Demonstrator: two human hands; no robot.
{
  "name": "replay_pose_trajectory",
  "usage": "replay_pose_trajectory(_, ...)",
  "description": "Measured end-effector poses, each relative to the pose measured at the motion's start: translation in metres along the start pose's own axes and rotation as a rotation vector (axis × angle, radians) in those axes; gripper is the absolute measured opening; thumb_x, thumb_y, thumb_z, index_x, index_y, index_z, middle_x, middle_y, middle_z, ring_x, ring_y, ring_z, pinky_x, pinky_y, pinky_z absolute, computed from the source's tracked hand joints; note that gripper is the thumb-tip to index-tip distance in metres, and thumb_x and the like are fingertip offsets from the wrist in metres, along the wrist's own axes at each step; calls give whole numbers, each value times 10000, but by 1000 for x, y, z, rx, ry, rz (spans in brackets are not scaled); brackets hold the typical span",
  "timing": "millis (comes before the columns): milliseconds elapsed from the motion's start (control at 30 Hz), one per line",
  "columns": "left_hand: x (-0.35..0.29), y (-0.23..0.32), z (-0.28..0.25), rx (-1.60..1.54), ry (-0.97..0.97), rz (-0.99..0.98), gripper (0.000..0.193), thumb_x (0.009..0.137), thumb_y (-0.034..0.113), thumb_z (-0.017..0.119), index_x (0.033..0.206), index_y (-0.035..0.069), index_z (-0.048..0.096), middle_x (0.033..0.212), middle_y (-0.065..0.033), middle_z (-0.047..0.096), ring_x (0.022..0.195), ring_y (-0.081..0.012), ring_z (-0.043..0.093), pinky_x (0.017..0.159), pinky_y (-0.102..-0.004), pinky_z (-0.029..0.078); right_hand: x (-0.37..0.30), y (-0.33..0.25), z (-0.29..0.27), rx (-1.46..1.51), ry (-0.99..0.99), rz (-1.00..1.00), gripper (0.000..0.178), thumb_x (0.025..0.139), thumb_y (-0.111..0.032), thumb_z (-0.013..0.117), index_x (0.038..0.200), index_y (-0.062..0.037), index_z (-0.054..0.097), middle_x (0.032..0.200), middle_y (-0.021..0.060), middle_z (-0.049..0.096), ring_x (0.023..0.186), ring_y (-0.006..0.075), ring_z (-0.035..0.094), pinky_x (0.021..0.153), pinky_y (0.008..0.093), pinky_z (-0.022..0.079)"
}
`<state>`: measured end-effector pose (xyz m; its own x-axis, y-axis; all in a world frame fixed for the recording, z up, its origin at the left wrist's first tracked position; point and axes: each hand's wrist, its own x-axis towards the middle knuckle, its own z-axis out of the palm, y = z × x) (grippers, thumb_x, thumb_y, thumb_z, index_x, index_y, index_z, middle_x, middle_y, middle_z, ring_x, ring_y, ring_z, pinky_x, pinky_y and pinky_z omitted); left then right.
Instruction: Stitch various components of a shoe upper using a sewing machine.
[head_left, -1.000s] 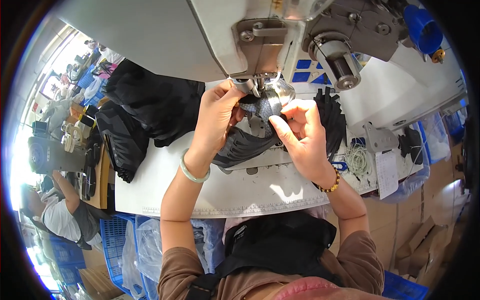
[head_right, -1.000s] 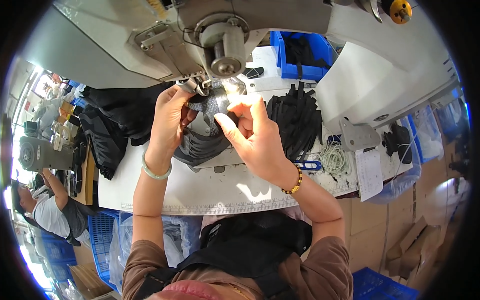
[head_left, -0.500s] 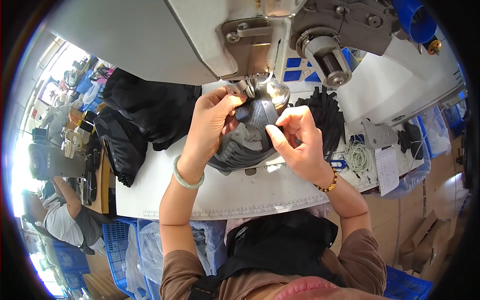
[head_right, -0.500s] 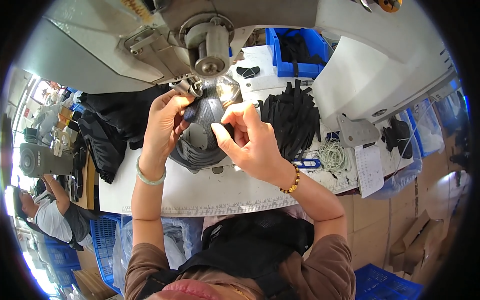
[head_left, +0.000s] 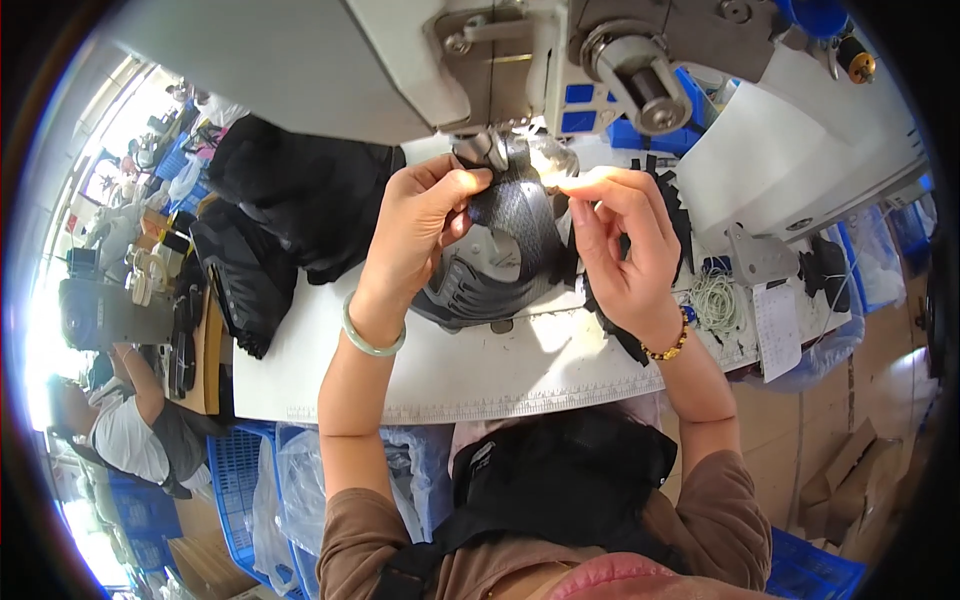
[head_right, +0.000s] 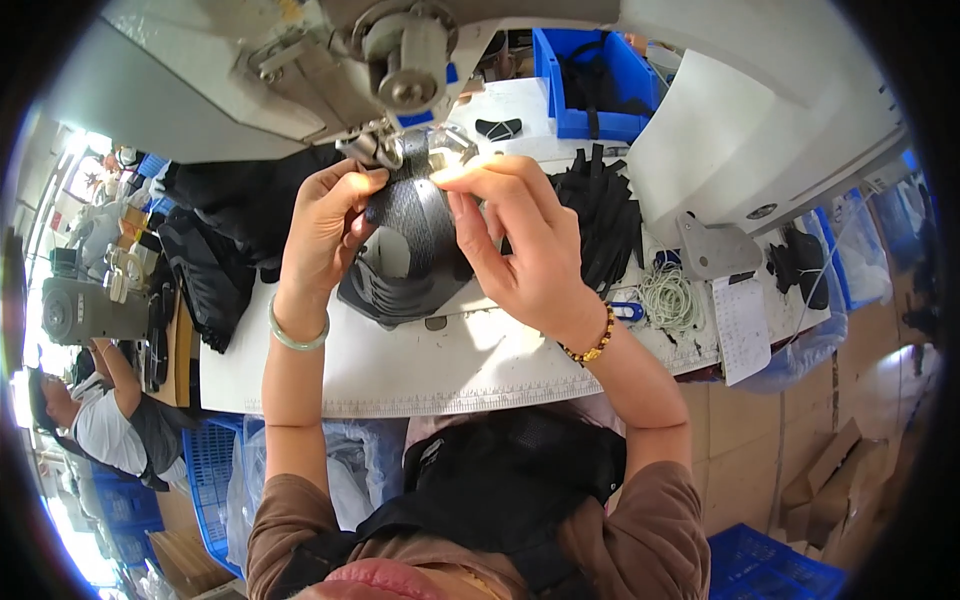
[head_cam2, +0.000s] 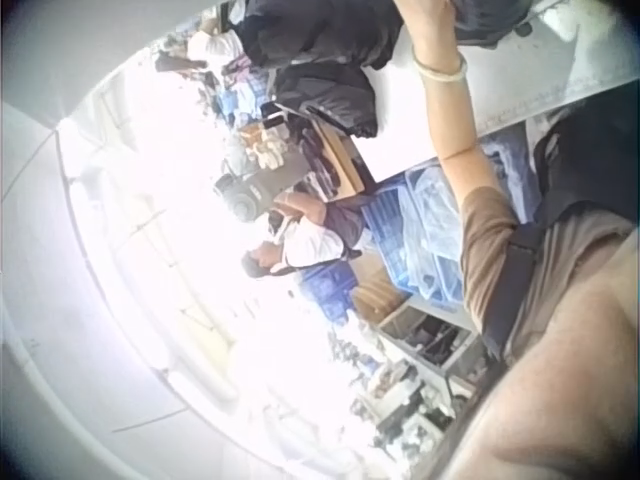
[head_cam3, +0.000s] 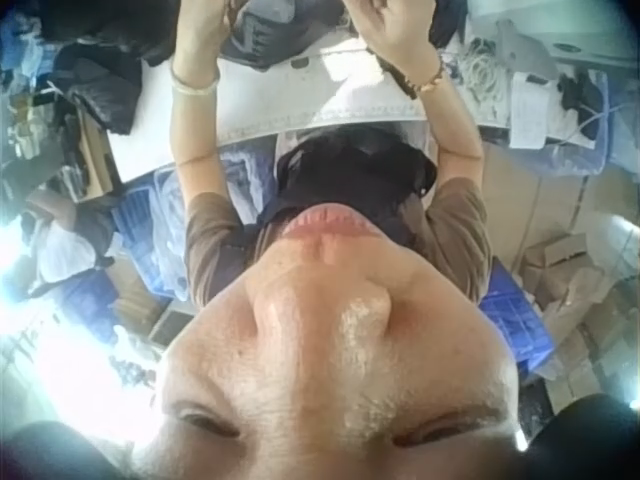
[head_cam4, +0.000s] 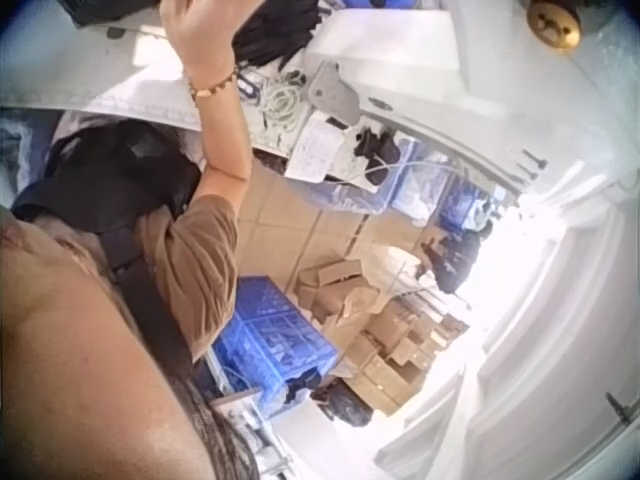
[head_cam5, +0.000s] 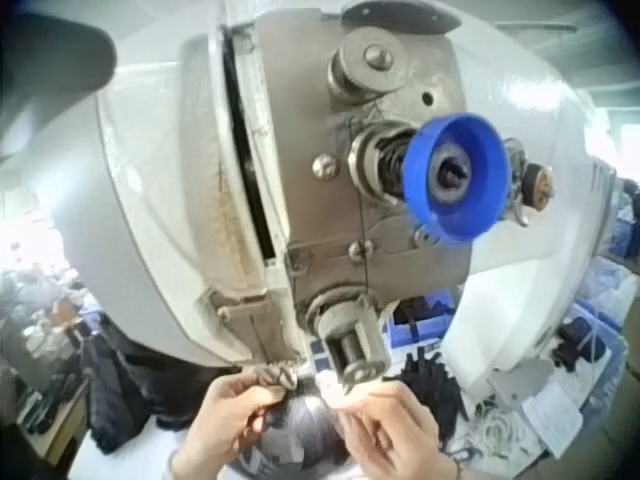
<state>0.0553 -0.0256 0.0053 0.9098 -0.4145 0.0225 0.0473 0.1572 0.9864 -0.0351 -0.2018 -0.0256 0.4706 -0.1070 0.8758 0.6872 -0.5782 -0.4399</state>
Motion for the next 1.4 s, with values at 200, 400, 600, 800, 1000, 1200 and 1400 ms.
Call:
replay_pose_trajectory(200,-58,16,-41,288,-334,-75,103,779,50,679,817,-14,608,657,46,532,556,-2,451,449,-156,293,17,-38,6,108,-610,22,457,846,-44,581,1290,-112,498,1225,29,557,744,213,638,536,267,480)
replay_pose_trajectory(400,-121,14,-51,920,254,434,169,728,7,707,879,16,631,726,-1,552,559,-40,427,482,-187,320,13,-42,37,443,-884,511,280,845,-151,653,1024,32,541,734,144,618,625,188,574,605,290,459)
replay_pose_trajectory(600,-203,-60,-33,675,509,626,107,804,-13,592,703,-47,605,582,-79,579,486,-111,515,467,-243,414,10,-52,57,546,-810,678,229,869,-179,657,999,-32,539,615,-33,517,486,11,396,436,187,315)
replay_pose_trajectory(800,-151,-87,-9,-410,384,415,249,943,133,536,939,-110,585,746,-149,643,555,-171,598,530,-253,455,0,-57,58,513,-828,538,229,858,-165,665,1007,-39,544,644,-20,548,491,16,419,442,187,324)
replay_pose_trajectory(1000,-138,-79,4,-342,484,580,143,925,39,546,935,-95,597,728,-135,656,605,-172,641,591,-244,539,10,-67,61,393,-737,286,299,823,-132,696,1090,-59,582,657,-12,557,525,20,460,492,178,345)
replay_pose_trajectory(1200,-131,-96,-1,-301,693,620,76,881,-13,602,884,-83,629,741,-35,644,607,-54,554,575,-179,453,-8,-60,54,124,-558,-413,240,744,-75,715,977,-56,663,897,12,555,563,62,472,486,200,369)
replay_pose_trajectory(1400,-132,-96,8,-238,670,640,73,872,-16,614,846,-80,639,744,-2,624,640,-22,508,552,-165,404,-13,-52,46,-146,-415,-970,334,626,-58,704,960,-74,702,865,-28,462,633,87,450,494,188,370)
